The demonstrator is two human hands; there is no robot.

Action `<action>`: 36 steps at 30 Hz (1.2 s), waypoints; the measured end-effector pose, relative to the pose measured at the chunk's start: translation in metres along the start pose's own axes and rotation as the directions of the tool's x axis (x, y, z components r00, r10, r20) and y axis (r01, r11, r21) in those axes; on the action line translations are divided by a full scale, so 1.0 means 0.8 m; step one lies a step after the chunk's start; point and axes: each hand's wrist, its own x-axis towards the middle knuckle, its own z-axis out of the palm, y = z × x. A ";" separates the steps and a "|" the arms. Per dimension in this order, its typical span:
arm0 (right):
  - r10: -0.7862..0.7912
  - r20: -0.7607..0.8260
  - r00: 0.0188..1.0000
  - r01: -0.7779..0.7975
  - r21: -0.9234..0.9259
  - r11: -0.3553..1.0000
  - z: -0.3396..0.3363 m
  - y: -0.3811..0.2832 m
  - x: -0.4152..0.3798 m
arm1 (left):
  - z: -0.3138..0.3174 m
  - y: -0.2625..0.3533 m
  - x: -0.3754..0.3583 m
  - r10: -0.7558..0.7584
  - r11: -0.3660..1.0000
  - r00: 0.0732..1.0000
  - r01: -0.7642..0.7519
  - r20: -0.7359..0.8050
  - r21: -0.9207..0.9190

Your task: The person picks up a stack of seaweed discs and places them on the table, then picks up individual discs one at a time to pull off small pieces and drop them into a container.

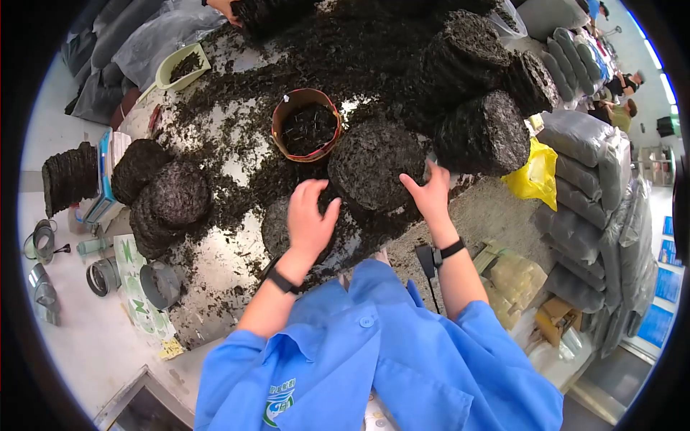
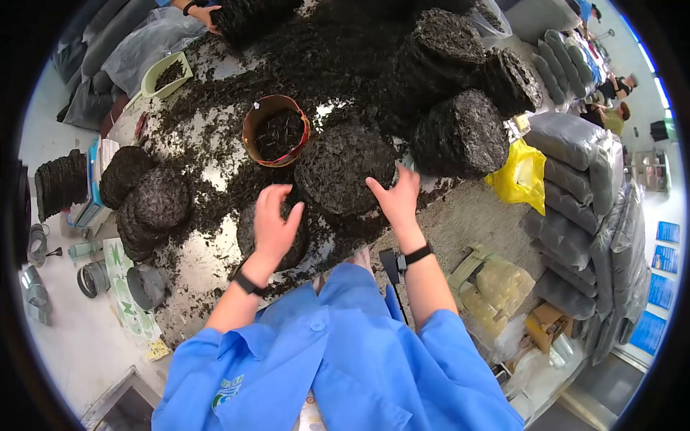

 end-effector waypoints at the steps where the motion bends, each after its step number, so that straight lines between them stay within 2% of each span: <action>1: -0.071 0.046 0.996 0.072 -0.021 0.997 0.002 -0.002 0.007 | 0.020 0.012 0.015 -0.102 0.994 0.994 0.100 -0.047 -0.040; 3: -0.190 0.090 0.978 0.195 -0.050 0.980 0.001 -0.007 0.014 | 0.053 0.015 0.030 -0.292 0.952 0.956 0.291 -0.002 -0.100; 4: -0.194 0.092 0.977 0.199 -0.046 0.979 -0.002 -0.009 0.014 | 0.060 0.015 0.034 -0.368 0.922 0.929 0.371 0.046 -0.112; 6: -0.173 0.139 0.975 0.166 0.065 0.984 -0.012 -0.011 0.010 | 0.062 0.020 0.032 -0.327 0.943 0.945 0.327 0.001 -0.056; 8: -0.140 0.166 0.976 0.124 0.100 0.987 -0.021 -0.015 0.007 | 0.058 0.026 0.031 -0.283 0.959 0.959 0.283 -0.034 0.006; 9: -0.118 0.157 0.981 0.043 0.415 0.909 -0.023 -0.018 0.006 | 0.055 0.027 0.032 -0.339 0.933 0.940 0.342 0.047 -0.108; 10: -0.094 0.155 0.983 -0.038 0.685 0.727 -0.025 -0.023 0.005 | 0.053 0.027 0.034 -0.383 0.889 0.914 0.404 0.133 -0.214; 11: -0.024 0.339 0.940 -0.283 0.821 0.496 -0.033 -0.029 0.001 | 0.056 0.020 0.032 -0.374 0.852 0.909 0.416 0.186 -0.319; 12: -0.023 0.342 0.939 -0.287 0.822 0.491 -0.035 -0.029 -0.003 | 0.057 0.017 0.030 -0.375 0.853 0.908 0.417 0.187 -0.313; 14: 0.004 0.671 0.741 -0.662 0.730 0.172 -0.041 -0.029 -0.004 | 0.057 0.012 0.030 -0.231 0.965 0.971 0.237 0.060 -0.111; 15: -0.001 0.670 0.742 -0.660 0.731 0.174 -0.043 -0.030 -0.003 | 0.038 0.040 0.044 0.015 0.983 0.990 0.011 -0.142 0.182; 16: -0.022 0.691 0.723 -0.681 0.717 0.148 -0.044 -0.030 -0.004 | 0.033 0.050 0.048 0.013 0.983 0.989 0.015 -0.146 0.184; 18: -0.060 0.734 0.677 -0.728 0.679 0.091 -0.042 -0.031 -0.010 | 0.027 0.063 0.048 0.183 0.983 0.979 -0.185 -0.090 -0.013; 20: -0.093 0.749 0.656 -0.746 0.662 0.071 -0.041 -0.036 -0.010 | 0.030 0.074 0.051 0.113 0.991 0.993 -0.114 -0.021 -0.074; 23: -0.107 0.747 0.656 -0.743 0.664 0.085 -0.037 -0.043 -0.010 | 0.034 0.063 0.055 0.083 0.995 0.996 -0.085 -0.028 -0.046; 26: -0.131 0.751 0.648 -0.737 0.661 0.145 -0.037 -0.052 -0.015 | 0.029 0.060 0.063 0.056 0.997 0.998 -0.054 0.025 -0.053; 28: -0.118 0.740 0.663 -0.711 0.671 0.212 -0.038 -0.058 -0.017 | 0.024 0.056 0.068 -0.036 0.999 0.971 0.039 0.238 -0.007; 29: -0.118 0.739 0.664 -0.710 0.672 0.211 -0.037 -0.059 -0.020 | 0.022 0.055 0.069 -0.034 0.999 0.970 0.037 0.239 -0.007; 31: -0.031 0.732 0.680 -0.722 0.677 0.146 -0.031 -0.063 -0.020 | 0.020 0.055 0.074 0.144 0.988 0.989 -0.143 0.017 -0.053; 32: -0.031 0.727 0.686 -0.717 0.682 0.145 -0.027 -0.063 -0.017 | 0.021 0.060 0.075 0.151 0.987 0.988 -0.149 0.018 -0.056; 34: -0.078 0.723 0.687 -0.709 0.690 0.148 -0.021 -0.057 -0.023 | 0.026 0.082 0.066 -0.046 0.926 0.984 0.107 0.174 -0.363; 36: -0.091 0.718 0.690 -0.708 0.695 0.121 -0.016 -0.057 -0.026 | 0.043 0.084 0.071 0.033 0.939 0.989 0.018 0.143 -0.344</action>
